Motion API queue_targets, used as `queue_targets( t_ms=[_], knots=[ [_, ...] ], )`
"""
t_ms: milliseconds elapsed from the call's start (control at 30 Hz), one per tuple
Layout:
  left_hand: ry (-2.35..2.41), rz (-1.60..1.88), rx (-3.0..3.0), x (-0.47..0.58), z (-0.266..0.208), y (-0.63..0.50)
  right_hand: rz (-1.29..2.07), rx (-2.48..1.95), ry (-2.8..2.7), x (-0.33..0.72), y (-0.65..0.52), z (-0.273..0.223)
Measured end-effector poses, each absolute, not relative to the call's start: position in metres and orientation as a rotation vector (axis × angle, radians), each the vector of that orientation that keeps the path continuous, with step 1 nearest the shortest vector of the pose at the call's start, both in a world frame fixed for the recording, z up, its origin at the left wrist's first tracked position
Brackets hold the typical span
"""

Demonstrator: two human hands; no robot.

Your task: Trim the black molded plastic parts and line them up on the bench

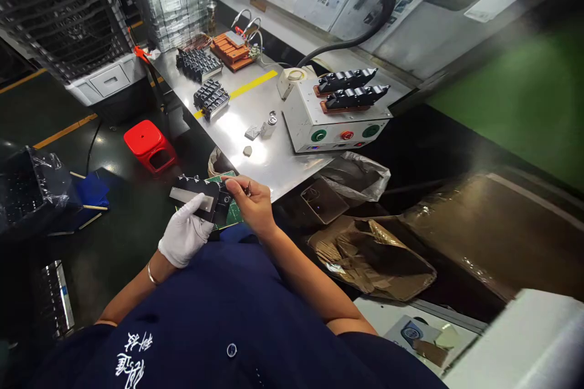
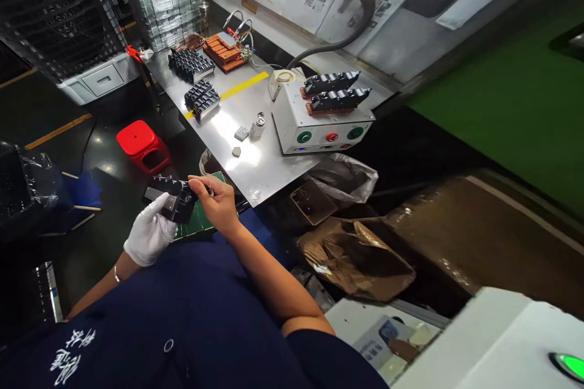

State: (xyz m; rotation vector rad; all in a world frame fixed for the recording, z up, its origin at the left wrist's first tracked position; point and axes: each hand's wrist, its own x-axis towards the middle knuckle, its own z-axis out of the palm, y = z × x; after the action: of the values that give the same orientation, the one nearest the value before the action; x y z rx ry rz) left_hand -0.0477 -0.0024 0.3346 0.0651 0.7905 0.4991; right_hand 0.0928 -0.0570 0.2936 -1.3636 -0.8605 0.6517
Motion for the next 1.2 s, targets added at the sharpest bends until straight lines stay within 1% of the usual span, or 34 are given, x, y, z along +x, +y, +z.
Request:
queue_targets(
  t_ms=[100,267,433,800,1200],
  knots=[
    [0.822,0.495,0.025,-0.048,0.338,0.002,0.644,-1.387,-0.952,0.094,-0.057,0.295],
    [0.887,0.583,0.032,-0.050,0.341,0.008,0.603,-1.443,-1.043,0.099,-0.068,0.290],
    [0.940,0.604,0.000,-0.051,0.345,0.009,0.471,-1.429,-1.249,0.099,-0.078,0.293],
    [0.896,0.564,0.021,-0.043,0.352,0.007,0.359,-1.387,-1.294,0.098,-0.077,0.291],
    [0.946,0.593,-0.010,-0.038,0.359,0.008,0.377,-1.387,-1.309,0.102,-0.074,0.292]
  ],
)
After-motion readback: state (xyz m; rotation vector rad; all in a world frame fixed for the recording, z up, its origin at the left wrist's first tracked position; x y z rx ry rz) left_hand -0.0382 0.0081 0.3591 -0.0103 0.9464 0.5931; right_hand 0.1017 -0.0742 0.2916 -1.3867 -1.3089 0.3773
